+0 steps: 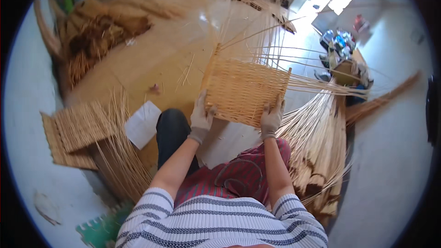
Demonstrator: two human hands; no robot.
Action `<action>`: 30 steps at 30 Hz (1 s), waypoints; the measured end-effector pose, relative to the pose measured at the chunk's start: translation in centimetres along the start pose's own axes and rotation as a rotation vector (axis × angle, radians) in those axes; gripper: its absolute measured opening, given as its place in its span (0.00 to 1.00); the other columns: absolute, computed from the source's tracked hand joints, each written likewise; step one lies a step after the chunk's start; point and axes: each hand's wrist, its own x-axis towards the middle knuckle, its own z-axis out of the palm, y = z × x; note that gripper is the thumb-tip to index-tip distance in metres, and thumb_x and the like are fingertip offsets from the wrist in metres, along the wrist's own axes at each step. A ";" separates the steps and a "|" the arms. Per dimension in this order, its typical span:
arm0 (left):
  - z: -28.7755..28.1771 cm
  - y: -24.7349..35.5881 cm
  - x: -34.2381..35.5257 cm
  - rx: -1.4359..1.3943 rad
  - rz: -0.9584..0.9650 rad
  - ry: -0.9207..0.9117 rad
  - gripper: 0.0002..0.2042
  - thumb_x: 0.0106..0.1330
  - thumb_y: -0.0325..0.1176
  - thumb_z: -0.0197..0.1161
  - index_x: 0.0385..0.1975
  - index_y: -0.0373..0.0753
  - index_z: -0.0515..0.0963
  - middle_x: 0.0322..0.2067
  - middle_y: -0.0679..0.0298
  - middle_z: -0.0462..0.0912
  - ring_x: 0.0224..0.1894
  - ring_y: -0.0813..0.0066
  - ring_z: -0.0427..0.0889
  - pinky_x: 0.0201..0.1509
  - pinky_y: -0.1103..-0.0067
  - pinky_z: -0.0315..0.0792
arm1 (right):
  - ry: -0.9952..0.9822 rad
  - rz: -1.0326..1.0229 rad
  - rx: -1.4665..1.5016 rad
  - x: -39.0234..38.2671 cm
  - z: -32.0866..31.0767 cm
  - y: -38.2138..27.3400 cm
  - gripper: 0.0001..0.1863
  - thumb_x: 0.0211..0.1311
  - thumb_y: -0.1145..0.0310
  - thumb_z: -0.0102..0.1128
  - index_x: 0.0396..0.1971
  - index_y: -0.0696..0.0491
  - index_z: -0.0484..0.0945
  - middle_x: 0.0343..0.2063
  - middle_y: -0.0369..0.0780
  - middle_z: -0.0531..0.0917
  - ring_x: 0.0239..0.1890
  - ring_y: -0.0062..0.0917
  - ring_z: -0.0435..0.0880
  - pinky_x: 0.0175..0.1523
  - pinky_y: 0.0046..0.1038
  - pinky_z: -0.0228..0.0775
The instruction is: Weaving a wicker basket using long strips of material while sitting on a mat.
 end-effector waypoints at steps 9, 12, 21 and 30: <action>0.7 -0.2 -2.8 0.033 -0.134 0.031 0.35 0.69 0.31 0.65 0.73 0.35 0.57 0.63 0.50 0.70 0.64 0.59 0.73 0.68 0.73 0.67 | 0.020 0.040 0.221 -2.3 -2.5 -0.6 0.36 0.61 0.61 0.69 0.70 0.44 0.67 0.68 0.56 0.66 0.67 0.55 0.67 0.69 0.46 0.62; 0.5 -0.3 -3.4 -0.012 -0.164 0.034 0.35 0.68 0.30 0.66 0.72 0.34 0.56 0.63 0.50 0.71 0.65 0.63 0.72 0.69 0.73 0.66 | 0.114 0.007 0.305 -3.3 -2.1 -0.4 0.30 0.61 0.65 0.69 0.64 0.49 0.73 0.68 0.57 0.65 0.67 0.55 0.67 0.69 0.46 0.61; -2.6 -1.6 -2.5 0.097 -0.380 -0.024 0.14 0.69 0.25 0.61 0.51 0.36 0.67 0.45 0.58 0.79 0.45 0.72 0.80 0.55 0.77 0.74 | 0.045 0.006 0.357 -7.3 -2.1 0.6 0.29 0.59 0.65 0.71 0.61 0.49 0.74 0.69 0.55 0.63 0.68 0.53 0.66 0.69 0.44 0.62; -5.6 -5.0 13.0 -0.444 -0.402 0.043 0.19 0.79 0.43 0.51 0.54 0.32 0.77 0.48 0.58 0.84 0.49 0.72 0.82 0.56 0.76 0.77 | 0.025 -0.433 -0.182 5.8 -11.2 -2.8 0.20 0.61 0.54 0.66 0.51 0.46 0.82 0.56 0.47 0.79 0.61 0.42 0.75 0.66 0.45 0.65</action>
